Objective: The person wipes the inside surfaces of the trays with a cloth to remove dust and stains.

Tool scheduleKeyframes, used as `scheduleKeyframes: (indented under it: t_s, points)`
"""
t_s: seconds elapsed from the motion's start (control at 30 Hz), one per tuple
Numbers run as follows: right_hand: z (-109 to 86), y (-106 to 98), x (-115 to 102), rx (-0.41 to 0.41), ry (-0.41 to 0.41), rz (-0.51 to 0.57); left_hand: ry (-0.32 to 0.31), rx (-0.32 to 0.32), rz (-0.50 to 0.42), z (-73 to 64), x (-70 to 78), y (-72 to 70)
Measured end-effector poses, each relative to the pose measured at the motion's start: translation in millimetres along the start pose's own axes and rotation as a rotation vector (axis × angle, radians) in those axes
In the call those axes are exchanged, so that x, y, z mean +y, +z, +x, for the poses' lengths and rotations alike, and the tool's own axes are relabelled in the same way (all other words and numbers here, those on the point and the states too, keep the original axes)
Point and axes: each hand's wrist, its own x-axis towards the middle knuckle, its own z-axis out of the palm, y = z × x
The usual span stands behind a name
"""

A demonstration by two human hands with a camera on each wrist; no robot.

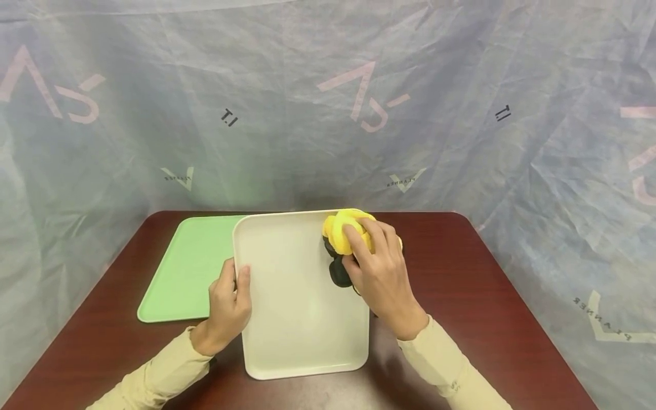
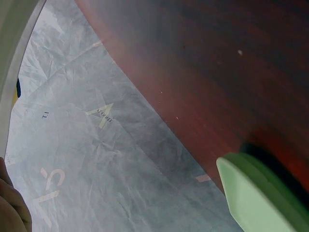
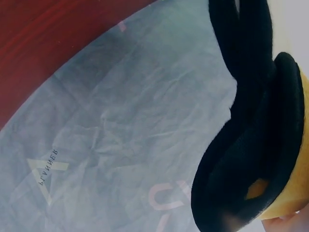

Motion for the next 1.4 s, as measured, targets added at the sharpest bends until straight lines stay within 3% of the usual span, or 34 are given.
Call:
scheduleKeyframes:
  t_s: [0.27,0.47,0.73,1.1,1.4]
  points:
    - [-4.9,5,-5,-0.008,-0.009,0.017,0.002,-0.01,-0.005,0.7,-3.1,-0.6]
    - [4.1,17,-16,-0.026,-0.036,0.044,-0.009,-0.01,-0.02,1.6,-3.5,-0.7]
    - [22.9,39,-46,-0.027,-0.108,0.059,-0.057,-0.051,-0.056,2.8,0.6,-0.5]
    - [49.8,73,-91,-0.038,-0.188,0.064,0.02,-0.048,0.045,5.8,-9.1,-7.2]
    - [49.1,71,-94,-0.057,-0.187,0.041,0.049,-0.034,0.028,10.7,-7.8,-5.2]
